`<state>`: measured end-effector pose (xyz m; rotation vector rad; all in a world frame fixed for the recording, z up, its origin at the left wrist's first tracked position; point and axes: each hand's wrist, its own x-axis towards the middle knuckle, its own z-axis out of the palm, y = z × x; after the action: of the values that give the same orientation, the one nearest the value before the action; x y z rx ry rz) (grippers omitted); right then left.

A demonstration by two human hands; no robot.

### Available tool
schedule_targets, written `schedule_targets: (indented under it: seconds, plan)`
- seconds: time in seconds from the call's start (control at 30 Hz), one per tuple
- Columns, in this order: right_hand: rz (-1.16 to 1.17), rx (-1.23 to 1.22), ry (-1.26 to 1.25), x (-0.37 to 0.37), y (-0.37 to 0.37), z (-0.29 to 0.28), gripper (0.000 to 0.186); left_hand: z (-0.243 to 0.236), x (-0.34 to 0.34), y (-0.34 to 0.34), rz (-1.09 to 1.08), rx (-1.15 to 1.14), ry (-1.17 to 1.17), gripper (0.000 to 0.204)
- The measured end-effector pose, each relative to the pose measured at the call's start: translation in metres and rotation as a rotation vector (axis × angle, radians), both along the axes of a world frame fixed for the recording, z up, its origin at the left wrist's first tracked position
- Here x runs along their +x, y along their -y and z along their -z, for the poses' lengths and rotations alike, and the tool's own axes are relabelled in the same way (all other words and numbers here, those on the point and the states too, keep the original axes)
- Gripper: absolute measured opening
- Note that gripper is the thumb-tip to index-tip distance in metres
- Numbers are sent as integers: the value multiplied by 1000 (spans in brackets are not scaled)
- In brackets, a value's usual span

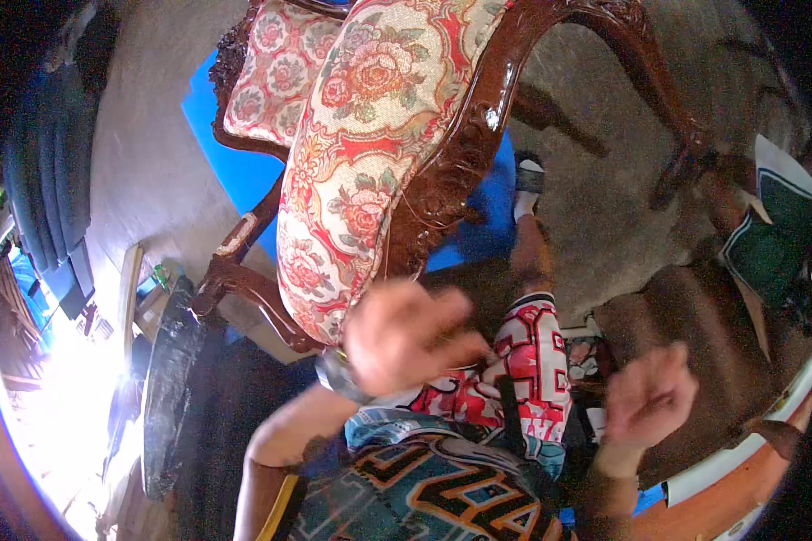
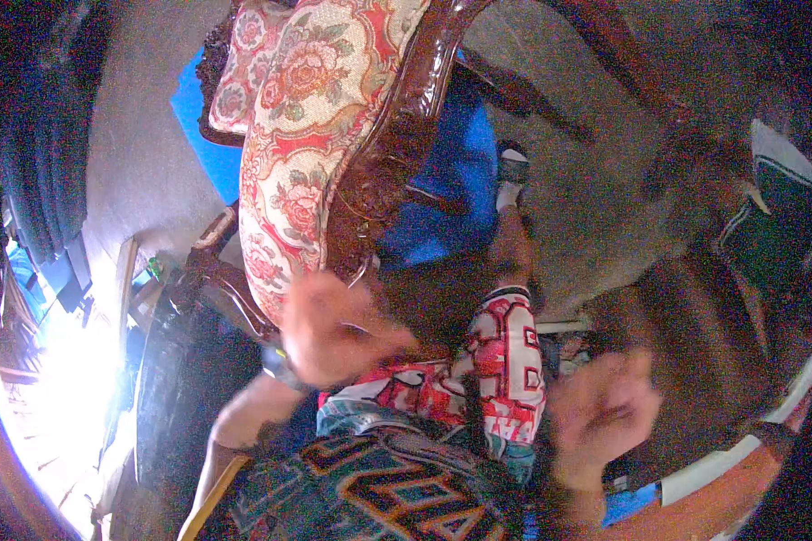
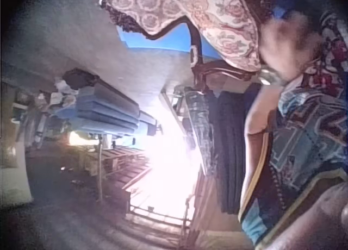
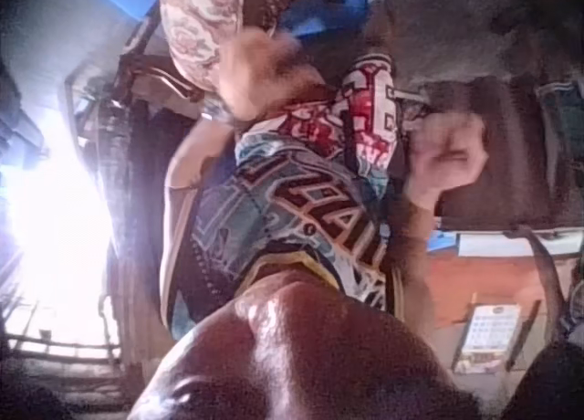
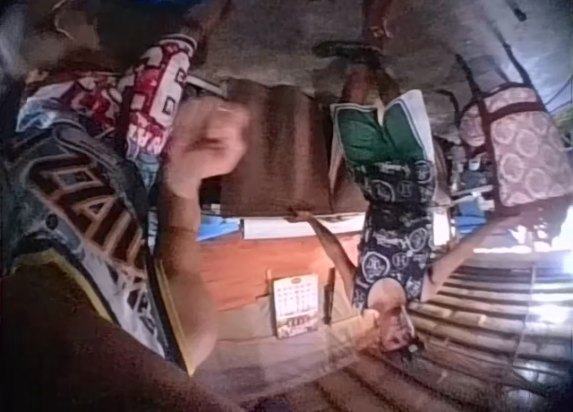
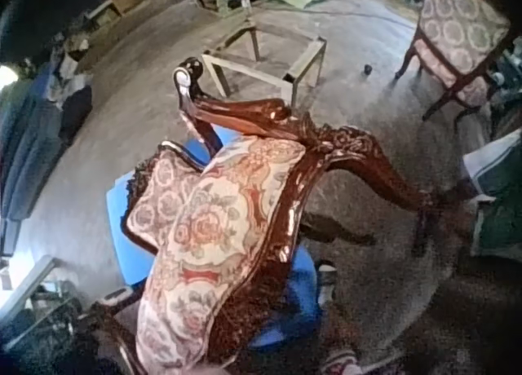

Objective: The person uses a needle and thread to hand-sew trim onto the wooden frame of a chair, then uses a small blade to trim excess fabric along the seam.

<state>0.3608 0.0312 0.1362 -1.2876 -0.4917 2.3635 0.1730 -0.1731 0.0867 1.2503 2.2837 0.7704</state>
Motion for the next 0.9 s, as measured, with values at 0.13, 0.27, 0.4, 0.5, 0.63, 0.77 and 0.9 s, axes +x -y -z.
schedule_targets:
  seconds: [0.13, 0.27, 0.4, 0.5, 0.63, 0.77, 0.9]
  plan:
    - [253, 117, 225, 85, -52, 22, 27, -16, -63, -14, -218, -330, -106, 42]
    - [238, 95, 613, 84, -34, 29, 29, -26, -55, 15, -281, -538, -49, 23]
    - [160, 43, 456, 88, -20, 47, 29, -12, -41, 52, -478, -557, 195, 28]
    - [84, 79, 449, 86, -16, 56, 29, -2, -28, 63, -666, -432, 326, 41]
    - [-49, 174, 414, 80, -21, 54, 27, 3, -12, 73, -831, -455, 534, 46]
    - [-186, 348, 713, 52, -17, 55, 14, 15, -1, 71, -788, -350, 547, 42]
    - [-753, 866, 573, 6, -2, 79, 14, 14, -3, 61, -779, -416, 537, 41]
